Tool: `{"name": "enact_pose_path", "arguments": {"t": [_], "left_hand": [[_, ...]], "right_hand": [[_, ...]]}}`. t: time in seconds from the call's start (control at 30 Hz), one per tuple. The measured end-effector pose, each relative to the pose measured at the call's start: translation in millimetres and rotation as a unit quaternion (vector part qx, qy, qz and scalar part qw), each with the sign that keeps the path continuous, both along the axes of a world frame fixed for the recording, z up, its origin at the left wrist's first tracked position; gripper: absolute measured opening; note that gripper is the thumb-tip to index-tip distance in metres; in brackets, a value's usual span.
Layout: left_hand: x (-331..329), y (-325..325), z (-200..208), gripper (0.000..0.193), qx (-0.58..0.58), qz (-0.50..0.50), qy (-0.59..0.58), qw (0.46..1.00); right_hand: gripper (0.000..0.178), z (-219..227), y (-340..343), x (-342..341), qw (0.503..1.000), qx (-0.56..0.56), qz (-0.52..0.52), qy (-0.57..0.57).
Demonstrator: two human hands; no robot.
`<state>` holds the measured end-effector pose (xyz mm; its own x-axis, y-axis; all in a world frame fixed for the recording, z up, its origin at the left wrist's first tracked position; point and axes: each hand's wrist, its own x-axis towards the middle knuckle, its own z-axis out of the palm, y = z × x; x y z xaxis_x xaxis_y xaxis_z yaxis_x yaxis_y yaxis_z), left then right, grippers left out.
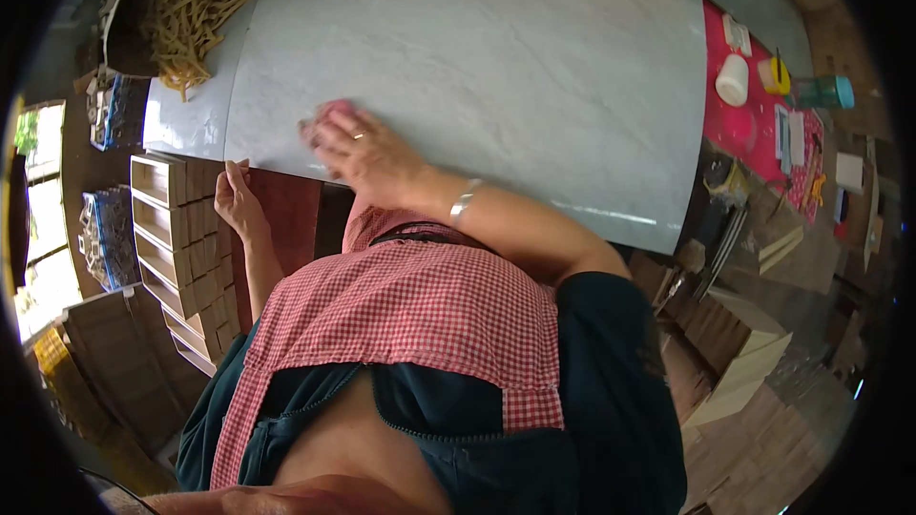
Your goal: Assembling wooden boxes by applying glue and using a nail gun to join components.
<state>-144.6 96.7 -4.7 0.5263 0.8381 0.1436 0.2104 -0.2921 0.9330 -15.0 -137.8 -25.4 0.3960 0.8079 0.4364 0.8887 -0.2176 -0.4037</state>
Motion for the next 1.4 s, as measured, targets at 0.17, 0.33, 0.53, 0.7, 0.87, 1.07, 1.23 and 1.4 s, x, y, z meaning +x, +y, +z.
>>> {"name": "enact_pose_path", "arguments": {"t": [0.17,0.33,0.53,0.7,0.87,1.07,1.23,1.4], "left_hand": [[-7.3,0.6,3.7,0.039,0.062,0.025,0.054,0.996],[13.0,-0.7,-1.0,0.038,0.078,0.012,0.032,0.996],[22.2,7.7,-4.7,0.022,0.161,0.031,0.026,0.986],[33.0,-14.7,18.8,0.023,0.004,0.036,0.011,0.999],[35.3,-20.6,27.0,0.033,-0.018,0.037,0.084,0.996],[42.1,-33.2,35.2,0.042,-0.019,0.029,0.043,0.998],[29.1,-27.5,24.9,0.043,-0.006,0.036,0.019,0.999],[13.5,-21.5,11.3,0.042,-0.028,0.036,0.015,0.999]], "right_hand": [[0.052,9.5,-175.6,75.7,0.955,0.018,-0.289,-0.069],[0.038,13.0,-326.3,96.9,0.824,-0.146,-0.521,-0.170],[0.026,58.5,-410.6,133.2,0.769,0.008,-0.631,-0.099],[0.027,44.8,-500.4,173.1,0.712,0.024,-0.699,-0.065],[0.048,61.8,-474.6,228.7,0.718,-0.048,-0.693,0.045],[0.053,106.1,-381.2,324.1,0.787,0.070,-0.597,0.139],[0.049,146.2,-350.5,354.6,0.760,-0.029,-0.630,0.157],[0.048,152.2,-341.1,373.8,0.743,-0.095,-0.643,0.159]]}}
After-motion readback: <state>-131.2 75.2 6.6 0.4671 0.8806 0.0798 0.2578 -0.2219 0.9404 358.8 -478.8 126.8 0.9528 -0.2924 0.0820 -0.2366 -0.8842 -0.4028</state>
